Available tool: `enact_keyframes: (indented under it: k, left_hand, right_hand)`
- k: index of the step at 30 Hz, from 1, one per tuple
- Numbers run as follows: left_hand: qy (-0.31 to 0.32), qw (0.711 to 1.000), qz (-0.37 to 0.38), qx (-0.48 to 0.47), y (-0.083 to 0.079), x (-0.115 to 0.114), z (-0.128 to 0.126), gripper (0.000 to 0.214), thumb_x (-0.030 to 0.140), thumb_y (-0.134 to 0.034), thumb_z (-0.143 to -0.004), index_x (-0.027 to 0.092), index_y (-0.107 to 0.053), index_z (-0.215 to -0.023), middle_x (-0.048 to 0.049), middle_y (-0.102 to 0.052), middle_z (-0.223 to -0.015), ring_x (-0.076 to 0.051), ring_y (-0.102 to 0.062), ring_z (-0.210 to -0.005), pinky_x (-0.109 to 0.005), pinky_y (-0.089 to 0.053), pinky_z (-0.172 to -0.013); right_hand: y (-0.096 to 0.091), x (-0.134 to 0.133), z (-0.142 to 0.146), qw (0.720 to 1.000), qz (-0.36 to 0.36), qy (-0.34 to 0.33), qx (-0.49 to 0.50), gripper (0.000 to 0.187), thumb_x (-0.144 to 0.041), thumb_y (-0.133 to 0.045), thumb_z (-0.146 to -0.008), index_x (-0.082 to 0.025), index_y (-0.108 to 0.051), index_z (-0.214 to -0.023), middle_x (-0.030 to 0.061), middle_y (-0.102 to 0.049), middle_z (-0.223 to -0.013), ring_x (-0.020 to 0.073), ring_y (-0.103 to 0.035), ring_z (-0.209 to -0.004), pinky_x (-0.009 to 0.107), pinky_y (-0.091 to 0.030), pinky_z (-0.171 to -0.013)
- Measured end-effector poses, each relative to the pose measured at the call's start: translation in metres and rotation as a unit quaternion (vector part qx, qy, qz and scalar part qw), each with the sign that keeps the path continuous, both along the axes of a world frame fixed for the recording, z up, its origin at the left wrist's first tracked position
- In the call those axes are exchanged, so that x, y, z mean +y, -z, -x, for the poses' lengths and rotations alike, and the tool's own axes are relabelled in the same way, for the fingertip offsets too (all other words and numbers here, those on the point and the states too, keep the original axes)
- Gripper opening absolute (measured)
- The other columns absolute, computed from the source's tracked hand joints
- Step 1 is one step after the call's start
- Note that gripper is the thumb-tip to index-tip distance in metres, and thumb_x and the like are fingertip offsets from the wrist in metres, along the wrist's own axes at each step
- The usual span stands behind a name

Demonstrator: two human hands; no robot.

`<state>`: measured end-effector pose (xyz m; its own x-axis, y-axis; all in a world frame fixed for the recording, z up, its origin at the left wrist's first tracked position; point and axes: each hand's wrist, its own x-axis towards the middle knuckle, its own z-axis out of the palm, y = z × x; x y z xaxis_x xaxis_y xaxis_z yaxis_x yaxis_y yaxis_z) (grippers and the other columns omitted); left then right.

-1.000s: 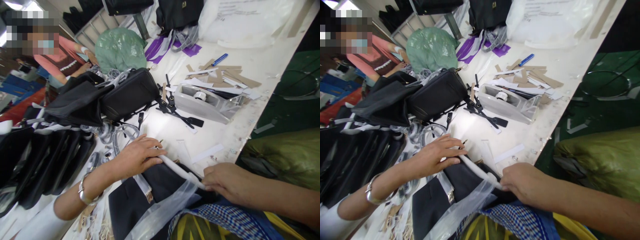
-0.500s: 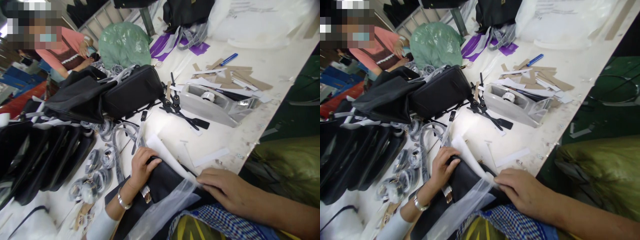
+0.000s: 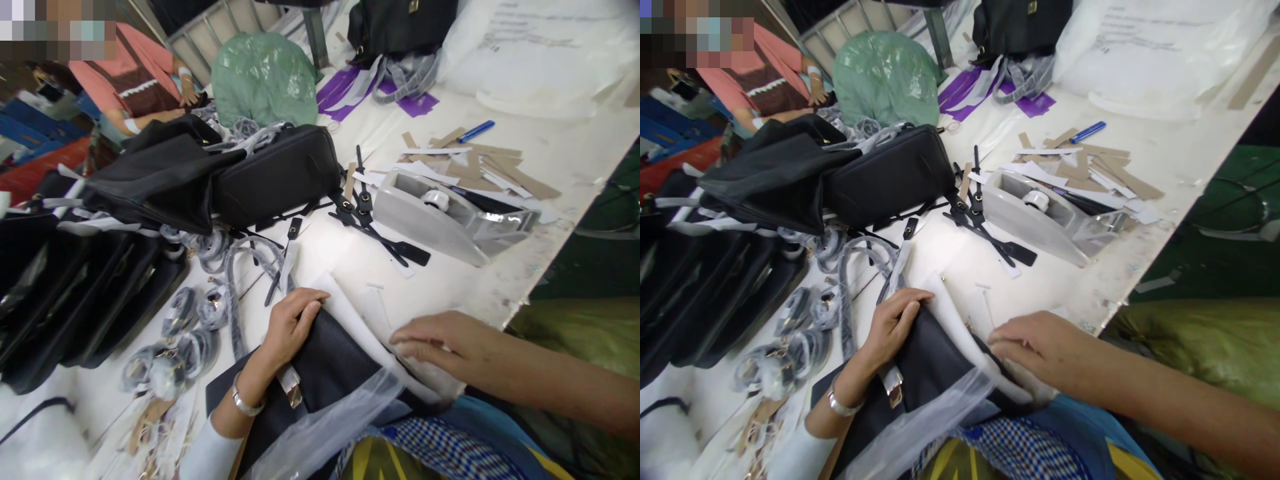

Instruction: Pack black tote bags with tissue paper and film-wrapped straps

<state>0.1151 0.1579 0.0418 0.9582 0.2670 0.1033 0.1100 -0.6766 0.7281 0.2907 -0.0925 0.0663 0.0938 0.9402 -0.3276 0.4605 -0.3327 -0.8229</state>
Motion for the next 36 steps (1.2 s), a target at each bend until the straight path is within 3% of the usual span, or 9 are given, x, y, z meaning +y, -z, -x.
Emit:
enact_keyframes:
  k: [4, 10, 12, 15, 18, 24, 30, 33, 36]
  left_hand:
    - [-0.023, 0.998, -0.001, 0.051, -0.008, 0.004, -0.009, 0.029, 0.034, -0.041, -0.102, 0.021, -0.067, -0.103, -0.0025, -0.072, -0.087, -0.016, -0.067, -0.082, -0.027, -0.049, -0.079]
    - [-0.08, 0.991, -0.083, 0.067, -0.009, -0.004, -0.017, 0.033, 0.035, -0.041, -0.102, 0.019, -0.061, -0.08, -0.0001, -0.063, -0.069, -0.015, -0.061, -0.066, -0.026, -0.042, -0.064]
    - [-0.114, 0.992, -0.06, 0.006, -0.003, -0.007, -0.016, 0.035, 0.032, -0.038, -0.103, 0.019, -0.061, -0.079, 0.0, -0.062, -0.067, -0.013, -0.06, -0.063, -0.025, -0.041, -0.062]
    - [-0.126, 0.988, -0.064, -0.067, 0.004, -0.008, -0.014, 0.035, 0.032, -0.041, -0.102, 0.019, -0.062, -0.077, -0.0006, -0.063, -0.066, -0.012, -0.06, -0.061, -0.024, -0.042, -0.06]
    - [-0.124, 0.982, -0.105, -0.101, 0.006, -0.008, -0.012, 0.036, 0.033, -0.042, -0.102, 0.019, -0.064, -0.077, -0.0016, -0.063, -0.065, -0.013, -0.059, -0.06, -0.025, -0.043, -0.061]
    - [-0.112, 0.976, -0.133, -0.131, 0.004, -0.008, -0.011, 0.035, 0.033, -0.045, -0.101, 0.019, -0.065, -0.076, -0.0025, -0.067, -0.067, -0.013, -0.062, -0.062, -0.024, -0.045, -0.062]
    - [-0.103, 0.978, -0.111, -0.143, 0.003, -0.007, -0.016, 0.029, 0.032, -0.047, -0.101, 0.018, -0.067, -0.084, -0.0028, -0.072, -0.075, -0.013, -0.067, -0.068, -0.022, -0.049, -0.066]
    - [-0.103, 0.982, -0.084, -0.131, 0.004, -0.005, -0.018, 0.028, 0.034, -0.045, -0.101, 0.019, -0.068, -0.095, -0.0041, -0.075, -0.086, -0.015, -0.07, -0.076, -0.023, -0.053, -0.071]
    - [-0.097, 0.987, -0.044, -0.119, 0.006, -0.004, -0.018, 0.026, 0.035, -0.046, -0.101, 0.02, -0.067, -0.105, -0.0049, -0.075, -0.093, -0.016, -0.071, -0.084, -0.025, -0.055, -0.077]
  right_hand:
    - [-0.004, 0.05, 0.01, 0.993, -0.035, 0.108, 0.035, 0.042, -0.045, -0.05, -0.096, -0.022, -0.063, -0.128, 0.0086, -0.069, -0.118, 0.0257, -0.064, -0.104, 0.034, -0.048, -0.088]
    - [0.026, 0.101, 0.023, 0.986, -0.036, 0.136, 0.091, 0.063, -0.036, -0.058, -0.091, -0.012, -0.04, -0.147, -0.0009, -0.064, -0.07, 0.0187, -0.061, -0.066, 0.029, -0.044, -0.064]
    - [0.029, 0.104, 0.025, 0.984, -0.042, 0.134, 0.109, 0.051, -0.034, -0.059, -0.09, -0.013, -0.05, -0.136, -0.0032, -0.058, -0.066, 0.0172, -0.057, -0.064, 0.028, -0.041, -0.061]
    - [0.022, 0.105, 0.026, 0.987, -0.058, 0.112, 0.102, 0.016, -0.032, -0.06, -0.087, -0.017, -0.061, -0.092, -0.0051, -0.051, -0.064, 0.0136, -0.051, -0.063, 0.025, -0.036, -0.058]
    - [0.012, 0.106, 0.027, 0.994, -0.047, 0.092, 0.018, 0.025, -0.031, -0.06, -0.085, -0.02, -0.045, -0.068, -0.0074, -0.04, -0.059, 0.0105, -0.04, -0.056, 0.024, -0.027, -0.053]
    - [0.012, 0.107, 0.023, 0.999, -0.008, -0.01, 0.037, 0.029, -0.021, -0.058, -0.079, -0.019, -0.038, -0.058, -0.0082, -0.034, -0.054, 0.0086, -0.034, -0.053, 0.023, -0.022, -0.049]
    - [0.0, 0.123, 0.02, 0.97, 0.143, -0.188, 0.058, 0.021, -0.001, -0.049, -0.063, -0.017, -0.048, -0.049, -0.0052, -0.048, -0.047, 0.0105, -0.049, -0.049, 0.021, -0.033, -0.048]
    - [-0.001, 0.128, 0.019, 0.965, 0.172, -0.19, 0.047, 0.019, -0.003, -0.052, -0.064, -0.016, -0.051, -0.05, -0.0041, -0.051, -0.049, 0.0118, -0.051, -0.051, 0.021, -0.035, -0.049]
    - [0.006, 0.121, 0.021, 0.988, 0.105, -0.091, 0.062, 0.015, -0.01, -0.059, -0.068, -0.019, -0.049, -0.062, -0.008, -0.044, -0.05, 0.0093, -0.042, -0.048, 0.02, -0.031, -0.048]
